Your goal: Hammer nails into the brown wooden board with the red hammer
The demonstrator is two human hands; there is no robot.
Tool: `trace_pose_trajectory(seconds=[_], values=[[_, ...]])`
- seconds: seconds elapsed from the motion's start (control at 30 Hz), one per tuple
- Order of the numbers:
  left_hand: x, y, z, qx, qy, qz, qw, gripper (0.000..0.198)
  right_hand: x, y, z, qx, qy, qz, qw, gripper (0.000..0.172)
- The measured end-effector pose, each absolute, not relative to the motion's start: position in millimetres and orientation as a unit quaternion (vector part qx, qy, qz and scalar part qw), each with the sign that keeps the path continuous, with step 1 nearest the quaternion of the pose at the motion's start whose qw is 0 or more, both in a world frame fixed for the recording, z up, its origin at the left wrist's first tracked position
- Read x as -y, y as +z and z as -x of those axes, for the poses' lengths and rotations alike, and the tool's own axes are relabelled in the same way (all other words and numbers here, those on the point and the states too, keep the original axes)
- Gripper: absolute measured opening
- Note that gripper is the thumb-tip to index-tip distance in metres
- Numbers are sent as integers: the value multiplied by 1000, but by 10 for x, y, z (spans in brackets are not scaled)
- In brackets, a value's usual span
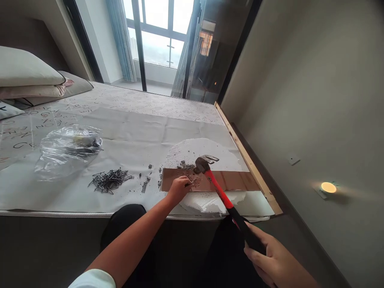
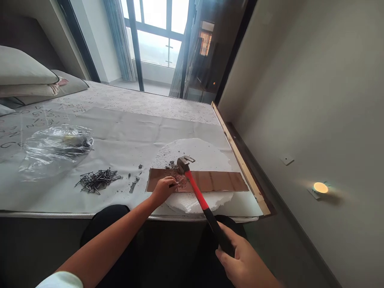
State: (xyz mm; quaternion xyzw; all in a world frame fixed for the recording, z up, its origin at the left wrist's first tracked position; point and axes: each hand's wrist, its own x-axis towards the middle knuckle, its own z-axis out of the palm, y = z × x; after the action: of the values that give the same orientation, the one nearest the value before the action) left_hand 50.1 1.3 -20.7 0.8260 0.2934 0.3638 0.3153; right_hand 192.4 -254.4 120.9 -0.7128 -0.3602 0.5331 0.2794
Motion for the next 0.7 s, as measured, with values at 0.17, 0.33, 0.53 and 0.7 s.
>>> trace_pose_trajectory(seconds=[0.17,0.33,0.53,0.7], values=[[-23,-206,-492,-292,357,-825,326,13,2530,1104,-1925,352,571,681,294,74],[-29,-192,-499,-291,349,-829,327,14,2553,1144,-1941,369,528,694,321,64],[-34,-189,-487,-286,347,-833,322,18,2525,1144,-1885,345,562,690,299,71],[-34,-158,-490,-297,327,-835,328,17,2526,1248,-1881,364,521,707,310,65]])
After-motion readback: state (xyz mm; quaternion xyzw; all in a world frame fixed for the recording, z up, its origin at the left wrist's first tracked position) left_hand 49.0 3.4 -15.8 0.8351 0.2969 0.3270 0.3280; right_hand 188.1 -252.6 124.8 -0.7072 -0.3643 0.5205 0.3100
